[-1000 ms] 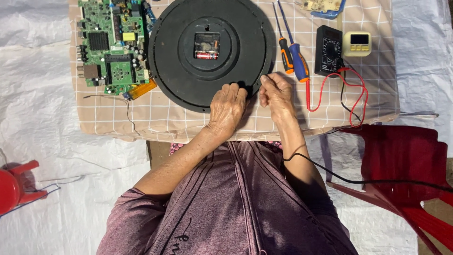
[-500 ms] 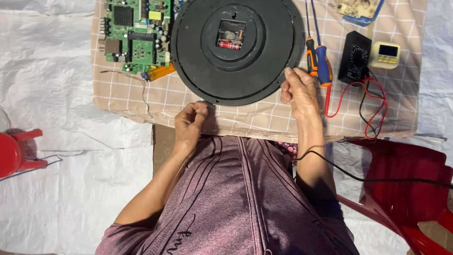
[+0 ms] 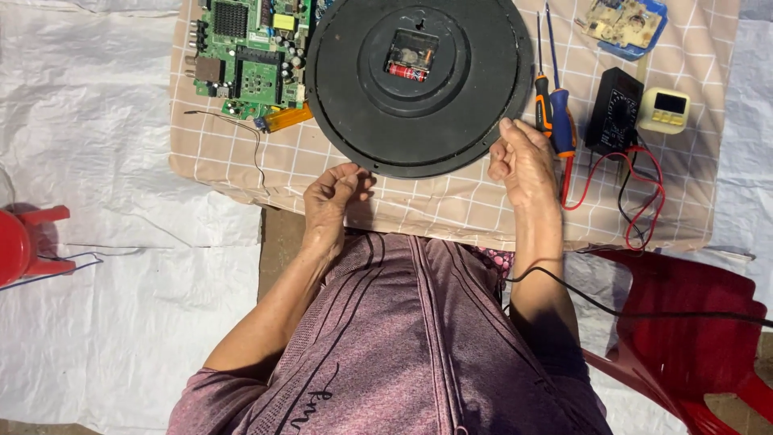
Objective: Disassembling and inspecting a wall clock for repair using a screwdriver and multimeter.
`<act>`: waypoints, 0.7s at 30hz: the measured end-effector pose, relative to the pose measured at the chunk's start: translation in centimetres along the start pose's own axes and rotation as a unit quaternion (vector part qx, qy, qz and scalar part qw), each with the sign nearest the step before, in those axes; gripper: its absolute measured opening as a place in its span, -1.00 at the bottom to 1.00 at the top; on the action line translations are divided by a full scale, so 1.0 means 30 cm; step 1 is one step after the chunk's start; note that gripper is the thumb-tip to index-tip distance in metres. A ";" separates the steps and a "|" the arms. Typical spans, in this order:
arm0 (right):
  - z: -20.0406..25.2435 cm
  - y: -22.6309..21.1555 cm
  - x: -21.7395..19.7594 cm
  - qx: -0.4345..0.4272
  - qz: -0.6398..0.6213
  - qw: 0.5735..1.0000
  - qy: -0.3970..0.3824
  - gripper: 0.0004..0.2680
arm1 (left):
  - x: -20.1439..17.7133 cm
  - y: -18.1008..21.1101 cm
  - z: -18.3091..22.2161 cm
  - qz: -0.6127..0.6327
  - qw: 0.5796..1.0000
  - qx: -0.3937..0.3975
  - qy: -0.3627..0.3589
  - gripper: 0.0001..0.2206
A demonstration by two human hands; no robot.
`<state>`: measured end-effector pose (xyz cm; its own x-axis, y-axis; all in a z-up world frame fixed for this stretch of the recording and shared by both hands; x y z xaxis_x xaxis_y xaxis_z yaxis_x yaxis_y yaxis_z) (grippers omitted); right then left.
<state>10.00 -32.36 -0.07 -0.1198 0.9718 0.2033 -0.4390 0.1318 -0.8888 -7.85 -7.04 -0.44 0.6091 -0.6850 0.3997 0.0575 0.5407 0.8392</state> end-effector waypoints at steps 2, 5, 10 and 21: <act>-0.004 0.014 0.004 0.003 -0.004 1.000 -0.006 -0.79 | -0.026 -0.014 -0.030 0.006 1.000 0.015 0.003 -0.81; 0.022 0.005 0.032 0.006 -0.015 1.000 -0.012 -0.78 | -0.027 -0.008 -0.054 0.008 0.999 0.040 0.009 -0.76; 0.024 -0.002 0.031 0.006 -0.025 0.999 -0.021 -0.80 | -0.052 -0.104 -0.124 0.068 0.997 0.044 0.014 -0.54; 0.054 -0.018 0.054 -0.002 -0.030 0.999 -0.029 -0.79 | -0.003 -0.099 -0.121 0.086 0.996 0.009 -0.016 -0.30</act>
<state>8.61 -31.17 1.41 -0.1439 0.9492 0.2797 -0.4440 0.1907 -0.8755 -5.22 -6.82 -4.31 0.5832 -0.5982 0.5496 -0.0608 0.6425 0.7639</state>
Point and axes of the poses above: each hand's wrist, its own z-axis away from the middle knuckle, its own x-axis out of the palm, y = z × x, the point moved 1 cm from there along -z, towards the middle knuckle
